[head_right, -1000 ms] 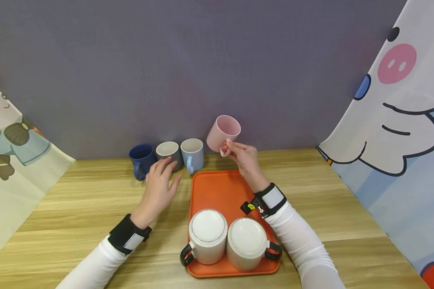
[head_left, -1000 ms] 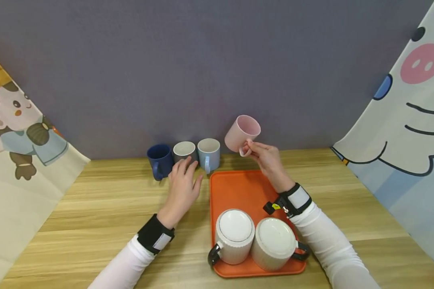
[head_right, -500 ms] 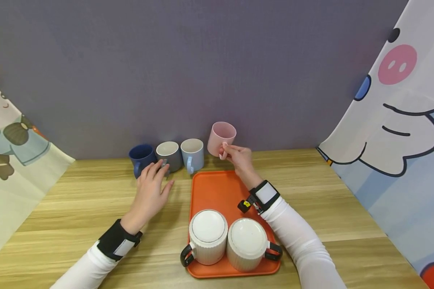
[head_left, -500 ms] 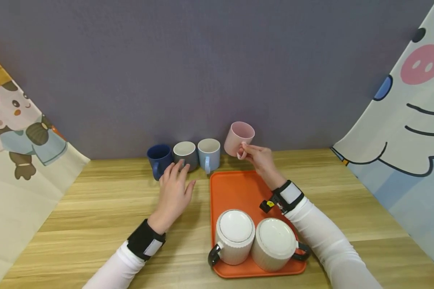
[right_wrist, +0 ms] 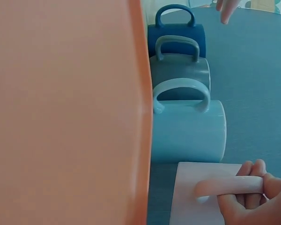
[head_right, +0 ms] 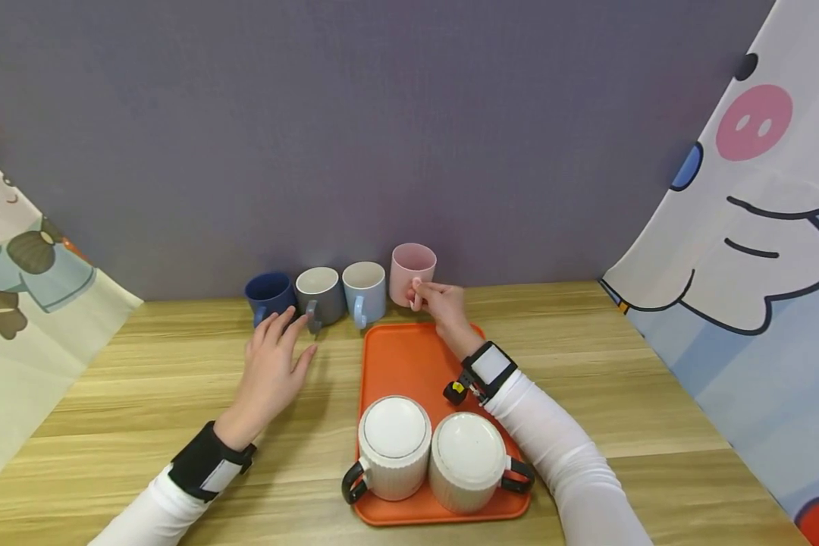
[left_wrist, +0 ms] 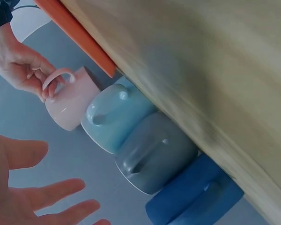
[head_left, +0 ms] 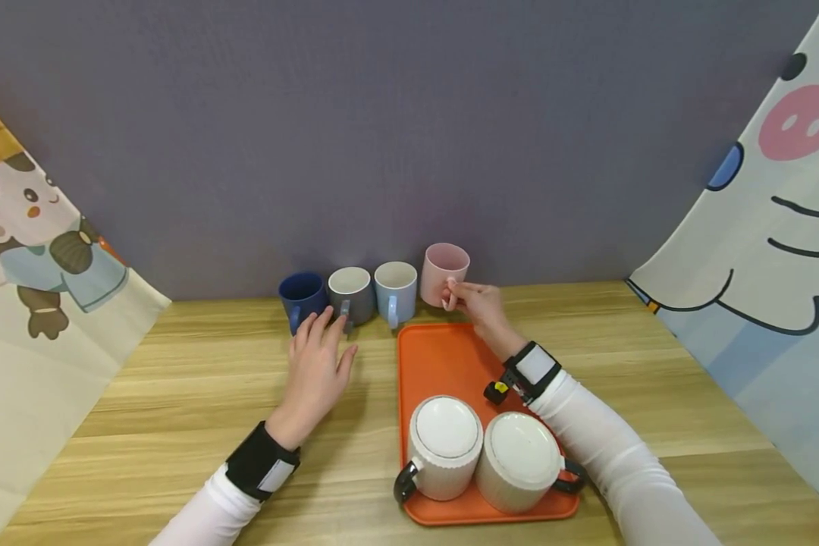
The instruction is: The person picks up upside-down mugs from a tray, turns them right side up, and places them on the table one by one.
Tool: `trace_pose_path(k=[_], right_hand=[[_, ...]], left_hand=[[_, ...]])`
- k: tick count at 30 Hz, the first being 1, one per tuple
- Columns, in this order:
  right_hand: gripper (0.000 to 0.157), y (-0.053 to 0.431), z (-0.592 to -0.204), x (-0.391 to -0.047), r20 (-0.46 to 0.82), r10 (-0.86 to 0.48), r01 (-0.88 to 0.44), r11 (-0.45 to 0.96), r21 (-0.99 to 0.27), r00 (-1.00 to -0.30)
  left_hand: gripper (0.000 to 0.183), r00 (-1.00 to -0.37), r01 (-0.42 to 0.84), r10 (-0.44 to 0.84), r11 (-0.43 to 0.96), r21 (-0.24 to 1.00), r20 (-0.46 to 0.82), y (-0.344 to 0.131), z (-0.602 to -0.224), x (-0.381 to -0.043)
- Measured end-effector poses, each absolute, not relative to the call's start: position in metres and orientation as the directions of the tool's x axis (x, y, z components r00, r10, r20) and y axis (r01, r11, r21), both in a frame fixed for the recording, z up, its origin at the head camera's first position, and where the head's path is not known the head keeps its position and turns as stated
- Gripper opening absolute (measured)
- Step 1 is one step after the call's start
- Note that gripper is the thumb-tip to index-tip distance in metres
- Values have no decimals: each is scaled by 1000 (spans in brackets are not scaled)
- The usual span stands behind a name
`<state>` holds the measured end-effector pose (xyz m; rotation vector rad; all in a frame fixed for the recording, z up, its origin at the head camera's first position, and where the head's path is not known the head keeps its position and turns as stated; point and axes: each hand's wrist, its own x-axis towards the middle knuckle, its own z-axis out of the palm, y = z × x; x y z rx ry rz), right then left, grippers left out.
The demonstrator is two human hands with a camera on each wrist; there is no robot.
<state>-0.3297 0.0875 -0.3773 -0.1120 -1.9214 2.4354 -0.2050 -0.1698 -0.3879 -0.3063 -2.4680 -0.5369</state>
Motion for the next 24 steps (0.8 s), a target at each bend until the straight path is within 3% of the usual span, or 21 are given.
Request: trace_pose_path(k=[24], right_hand=[[29,73,-393,-335,-84,89,66,-187,-980,-992]], left_hand=[[48,-789,298,60,908,295,612,-201,-390,-196]])
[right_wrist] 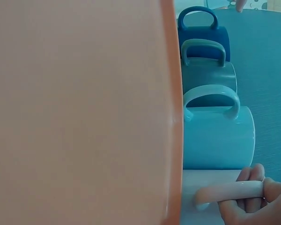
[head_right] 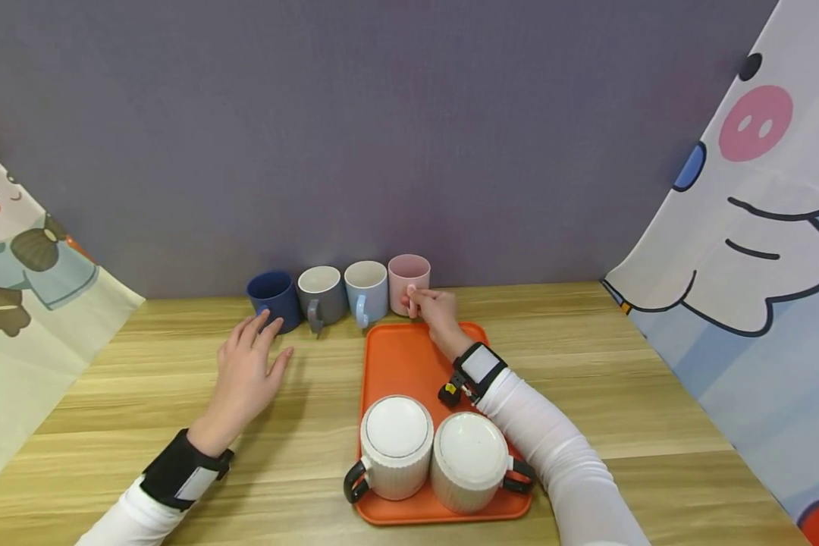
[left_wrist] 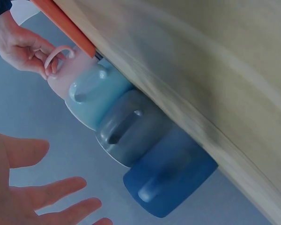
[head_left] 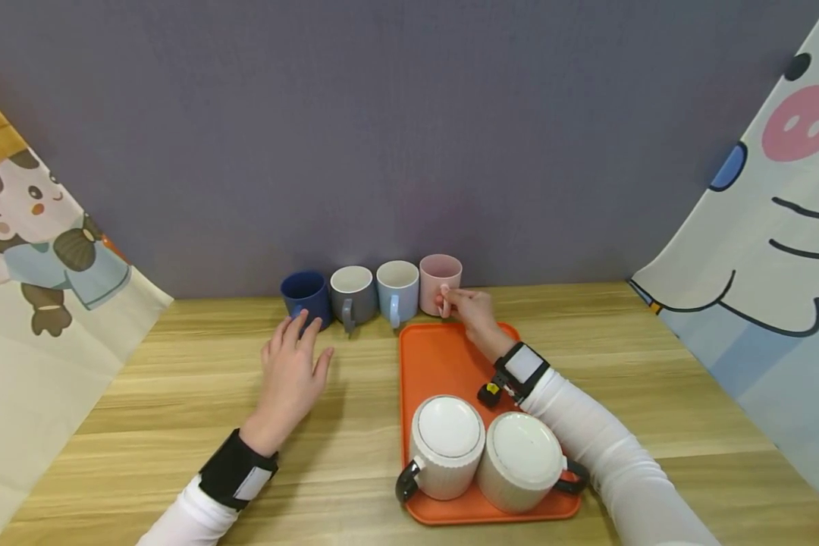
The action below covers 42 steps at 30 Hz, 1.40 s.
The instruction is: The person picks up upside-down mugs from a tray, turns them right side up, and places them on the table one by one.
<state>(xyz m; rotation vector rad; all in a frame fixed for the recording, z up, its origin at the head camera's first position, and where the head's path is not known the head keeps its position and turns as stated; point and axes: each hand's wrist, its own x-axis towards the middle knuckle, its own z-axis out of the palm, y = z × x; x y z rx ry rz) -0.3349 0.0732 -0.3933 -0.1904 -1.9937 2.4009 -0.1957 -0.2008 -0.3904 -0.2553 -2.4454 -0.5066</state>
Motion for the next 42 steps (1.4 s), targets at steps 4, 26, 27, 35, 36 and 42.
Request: trace_pose_path(k=[4,26,27,35,36,42], right_hand=[[26,73,-395,-336,-86,92,71,-160,-985,-992],[24,70,-394,-334,-124,97,115,-87,-990,-988],[24,70,-394,-334,-123,100,115,-81,-990,-987],[25,70,-393,-331,-139,119,134,-43,-990,-983],[25,70,-392,-331,-139,120,135,-35,-990,-983],[26,70,-391,-329,-131,118,136,29,-990,-984]], left_hand=[[49,-791,288,52,911,296,610,-204,-390,-195],[47,-791,266,25,914,306,612,-220,-391,-192],[47,-790,265,25,915,305,613,-221,-391,-193],[47,-790,263,25,916,302,613,-222,-389,-191],[47,-792,262,24,916,304,610,-221,-389,-191],[47,-796,253,20,919,303,605,-221,-388,-190]])
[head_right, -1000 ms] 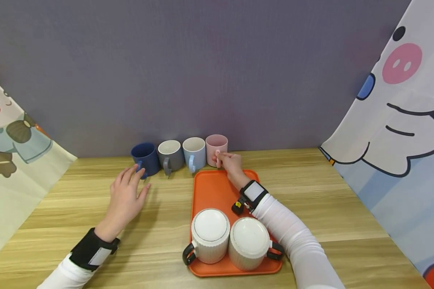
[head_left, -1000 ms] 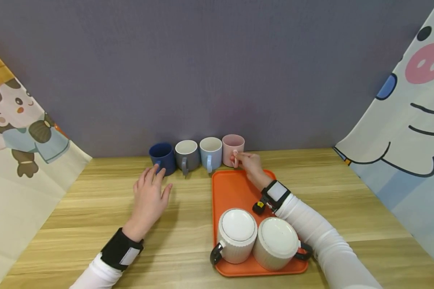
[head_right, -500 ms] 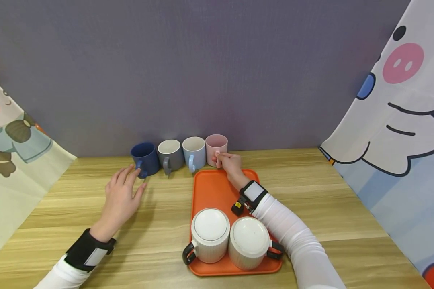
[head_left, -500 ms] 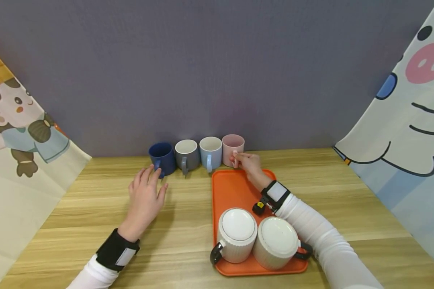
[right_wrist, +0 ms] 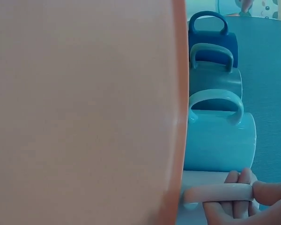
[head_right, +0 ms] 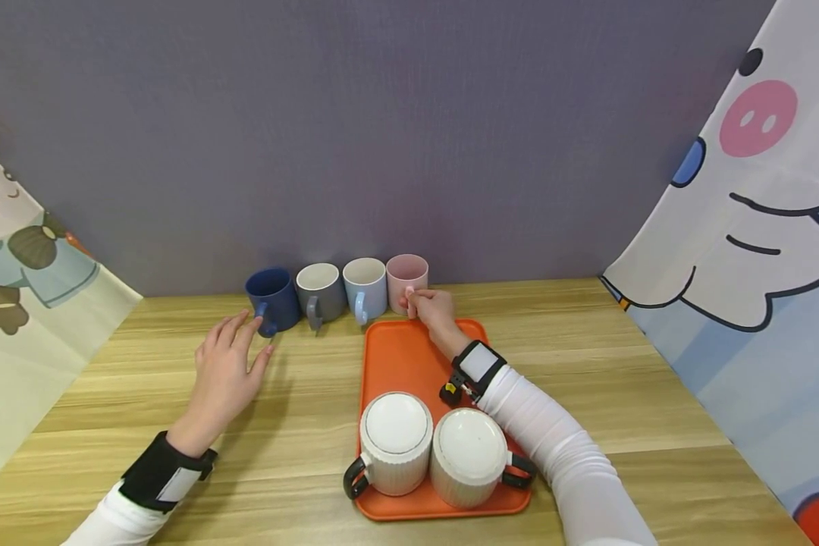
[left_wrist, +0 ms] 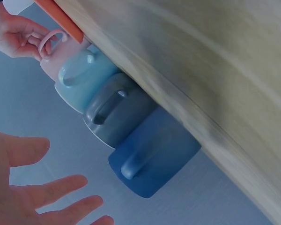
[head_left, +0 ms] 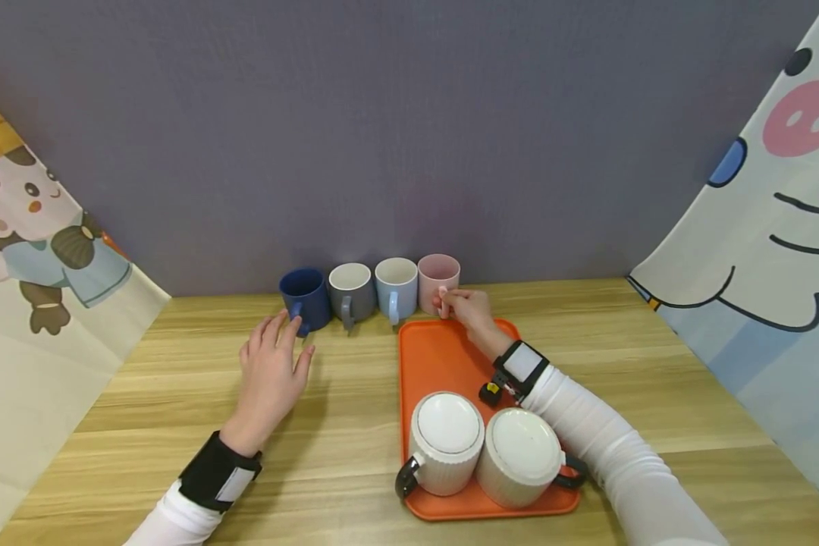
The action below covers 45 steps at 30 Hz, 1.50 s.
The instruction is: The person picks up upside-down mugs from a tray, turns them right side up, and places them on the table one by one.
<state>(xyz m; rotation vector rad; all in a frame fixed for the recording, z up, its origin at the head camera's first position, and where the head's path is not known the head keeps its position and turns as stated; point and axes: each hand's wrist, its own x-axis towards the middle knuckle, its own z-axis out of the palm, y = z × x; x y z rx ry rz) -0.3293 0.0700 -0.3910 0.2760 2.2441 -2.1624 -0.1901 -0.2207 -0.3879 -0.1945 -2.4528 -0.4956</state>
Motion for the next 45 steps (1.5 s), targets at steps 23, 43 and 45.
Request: trace_pose_path(k=[23,43,45], right_hand=[[41,105,-375,-324,-6,-167,-70,447,-892,-986],[38,181,-355,-276,63,-456,-319,511,-798,-888],[37,186,-355,-271,58,-458,-322,522,-790,-887]], left_hand=[[46,-795,271,31,911,309,606,-215,-389,-198],[49,-816,302,68,897,323,574,-189,-384,-210],[49,-819,302,71,897,324,569,-186,-384,-211]])
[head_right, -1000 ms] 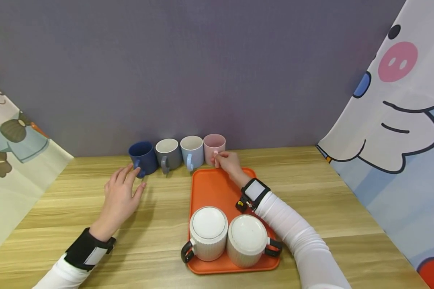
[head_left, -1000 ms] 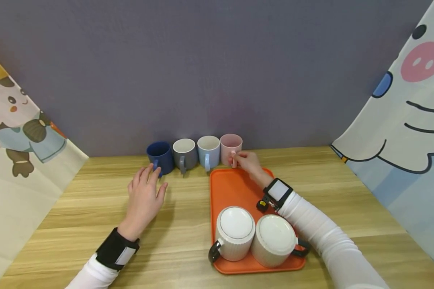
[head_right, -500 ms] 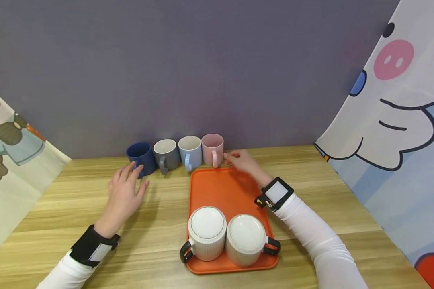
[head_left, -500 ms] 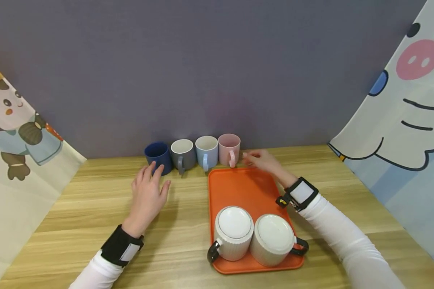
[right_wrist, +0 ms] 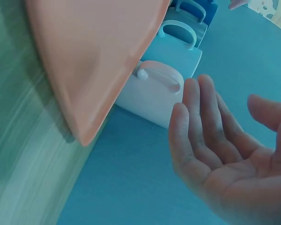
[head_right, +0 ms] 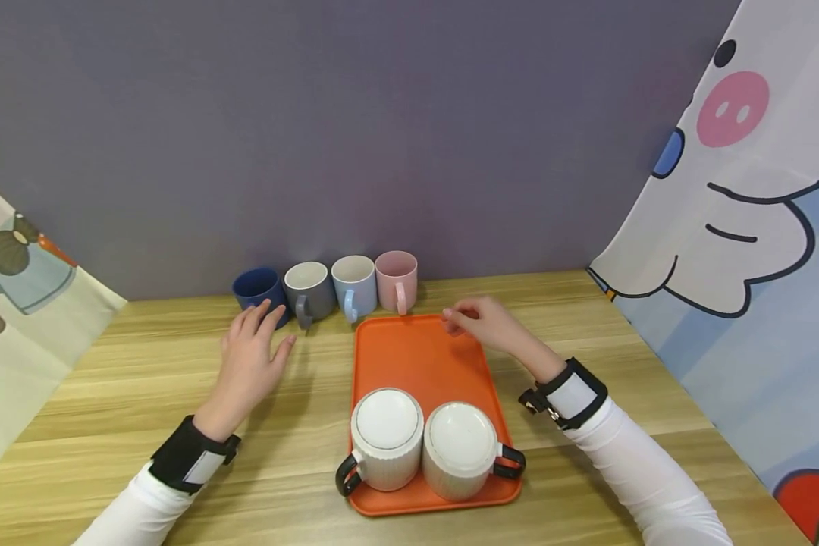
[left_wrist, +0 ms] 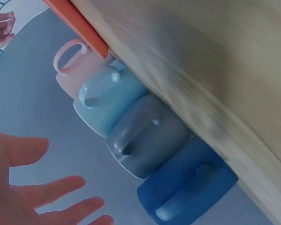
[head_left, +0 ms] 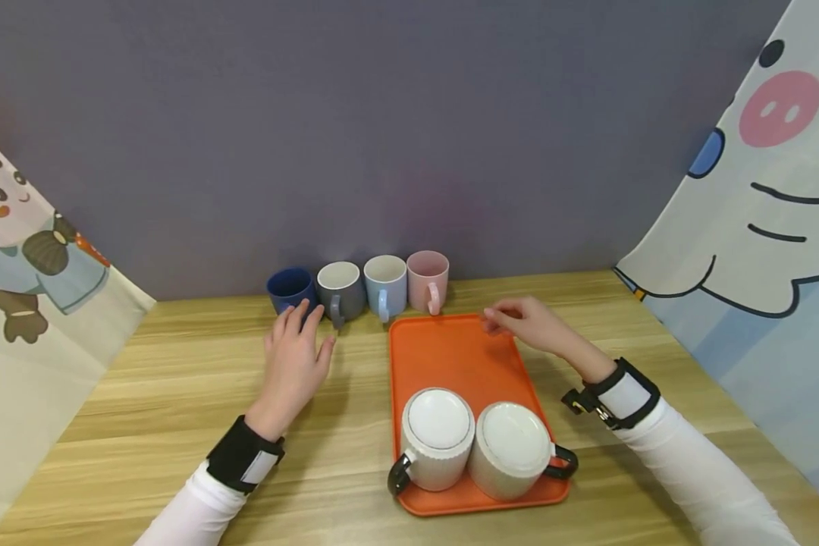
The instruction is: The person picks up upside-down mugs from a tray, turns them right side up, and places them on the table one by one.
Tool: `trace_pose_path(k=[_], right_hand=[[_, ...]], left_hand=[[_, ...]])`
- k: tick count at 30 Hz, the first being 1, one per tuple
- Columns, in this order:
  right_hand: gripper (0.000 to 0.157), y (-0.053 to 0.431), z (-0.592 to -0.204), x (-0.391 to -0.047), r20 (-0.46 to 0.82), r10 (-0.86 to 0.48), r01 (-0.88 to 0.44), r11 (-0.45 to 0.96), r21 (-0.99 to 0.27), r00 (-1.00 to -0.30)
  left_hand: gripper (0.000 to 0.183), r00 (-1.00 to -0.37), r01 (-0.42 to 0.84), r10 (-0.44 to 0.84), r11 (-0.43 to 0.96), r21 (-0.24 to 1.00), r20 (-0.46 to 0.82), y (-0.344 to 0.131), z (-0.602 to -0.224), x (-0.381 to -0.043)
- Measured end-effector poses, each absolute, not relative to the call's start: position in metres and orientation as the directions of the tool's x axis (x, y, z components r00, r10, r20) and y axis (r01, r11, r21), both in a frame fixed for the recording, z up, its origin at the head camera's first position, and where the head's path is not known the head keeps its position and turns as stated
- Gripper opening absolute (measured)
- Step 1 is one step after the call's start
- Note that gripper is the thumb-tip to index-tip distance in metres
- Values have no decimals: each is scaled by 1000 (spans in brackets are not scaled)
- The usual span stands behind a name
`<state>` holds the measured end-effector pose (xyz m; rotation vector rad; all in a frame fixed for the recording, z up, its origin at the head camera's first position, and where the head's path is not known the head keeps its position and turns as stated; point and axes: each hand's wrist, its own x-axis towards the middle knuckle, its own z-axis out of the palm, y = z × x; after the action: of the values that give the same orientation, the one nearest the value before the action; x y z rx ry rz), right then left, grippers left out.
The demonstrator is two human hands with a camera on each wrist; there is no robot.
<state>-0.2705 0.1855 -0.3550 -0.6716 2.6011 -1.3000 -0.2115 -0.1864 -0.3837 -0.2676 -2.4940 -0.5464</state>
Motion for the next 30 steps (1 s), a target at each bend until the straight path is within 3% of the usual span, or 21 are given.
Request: trace_pose_path(k=[13,27,30], right_hand=[[31,209,-360,-237,26,-518,-380,590,-712,-855],[20,237,-363,-208,2,-730,-503,469,-726,-684],[17,243,-362,-203,-25,-783,-514,432,-741,-622]], left_hand=[[47,-826,320,91,888,329,557,-163,-381,-219],[47,-836,339,130,887,314,533,-142,-384,-219],[48,-835,349,145,886,306,531,-139,-385,-220]])
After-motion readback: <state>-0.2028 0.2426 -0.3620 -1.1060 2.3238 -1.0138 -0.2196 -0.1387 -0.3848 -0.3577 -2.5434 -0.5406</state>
